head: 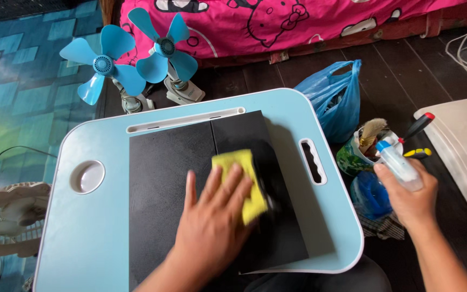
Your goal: The person cleans a black PlayStation 4 console using a yellow cloth and a spray bottle. They wipe the top, sides, and back of the console, repeatedly spraying cleaner and wiping down each surface.
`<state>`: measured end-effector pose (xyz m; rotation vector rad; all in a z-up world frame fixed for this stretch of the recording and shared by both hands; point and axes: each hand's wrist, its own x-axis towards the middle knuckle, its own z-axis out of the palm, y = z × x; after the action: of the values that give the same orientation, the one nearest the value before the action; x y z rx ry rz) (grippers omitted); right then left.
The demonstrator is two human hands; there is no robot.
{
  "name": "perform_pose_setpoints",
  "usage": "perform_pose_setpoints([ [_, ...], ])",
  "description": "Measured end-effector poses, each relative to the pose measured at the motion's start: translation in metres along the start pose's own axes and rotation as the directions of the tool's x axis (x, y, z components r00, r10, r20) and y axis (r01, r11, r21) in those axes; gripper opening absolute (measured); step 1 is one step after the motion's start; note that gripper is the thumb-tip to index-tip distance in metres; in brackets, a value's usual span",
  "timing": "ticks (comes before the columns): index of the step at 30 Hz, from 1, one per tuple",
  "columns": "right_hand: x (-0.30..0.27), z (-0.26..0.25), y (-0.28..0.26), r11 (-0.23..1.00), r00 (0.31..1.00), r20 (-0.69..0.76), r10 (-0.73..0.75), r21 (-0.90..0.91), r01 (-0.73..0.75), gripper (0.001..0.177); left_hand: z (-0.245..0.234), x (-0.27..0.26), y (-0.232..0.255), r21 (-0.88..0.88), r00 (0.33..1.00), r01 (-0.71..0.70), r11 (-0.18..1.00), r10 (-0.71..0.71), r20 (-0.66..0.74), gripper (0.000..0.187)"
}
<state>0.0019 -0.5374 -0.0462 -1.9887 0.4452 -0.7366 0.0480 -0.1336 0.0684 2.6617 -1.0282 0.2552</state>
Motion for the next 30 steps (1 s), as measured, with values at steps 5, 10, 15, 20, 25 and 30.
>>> perform_pose_setpoints([
  [5, -0.008, 0.034, 0.020, 0.997, 0.998, -0.055, -0.021, -0.078, 0.016, 0.023, 0.013, 0.103, -0.042, 0.098, 0.996, 0.076, 0.992, -0.072, -0.045, 0.064],
  [10, 0.004, 0.060, 0.067, 0.980, 0.977, -0.111, -0.182, -0.102, 0.171, 0.026, 0.019, 0.081, 0.002, -0.014, 0.991, -0.108, 0.994, 0.108, 0.080, 0.074],
  [15, 0.003, 0.069, 0.093, 0.998, 0.990, -0.124, -0.066, -0.028, 0.063, 0.035, 0.014, 0.057, -0.028, 0.011, 0.998, -0.036, 0.999, 0.036, -0.048, 0.072],
  [20, -0.006, 0.072, 0.074, 0.984, 0.993, -0.101, 0.064, 0.172, -0.046, 0.039, 0.018, 0.106, -0.052, 0.027, 0.991, 0.114, 0.993, -0.112, -0.072, 0.065],
  [25, -0.007, 0.075, 0.065, 0.985, 0.991, -0.080, 0.107, 0.147, -0.094, 0.042, 0.028, 0.093, -0.008, -0.043, 0.997, -0.074, 0.996, 0.072, -0.037, 0.071],
  [30, -0.011, 0.067, 0.068, 0.987, 0.995, -0.075, 0.062, -0.144, -0.072, 0.060, 0.007, 0.081, -0.064, 0.048, 0.986, 0.139, 0.989, -0.134, -0.098, 0.063],
])
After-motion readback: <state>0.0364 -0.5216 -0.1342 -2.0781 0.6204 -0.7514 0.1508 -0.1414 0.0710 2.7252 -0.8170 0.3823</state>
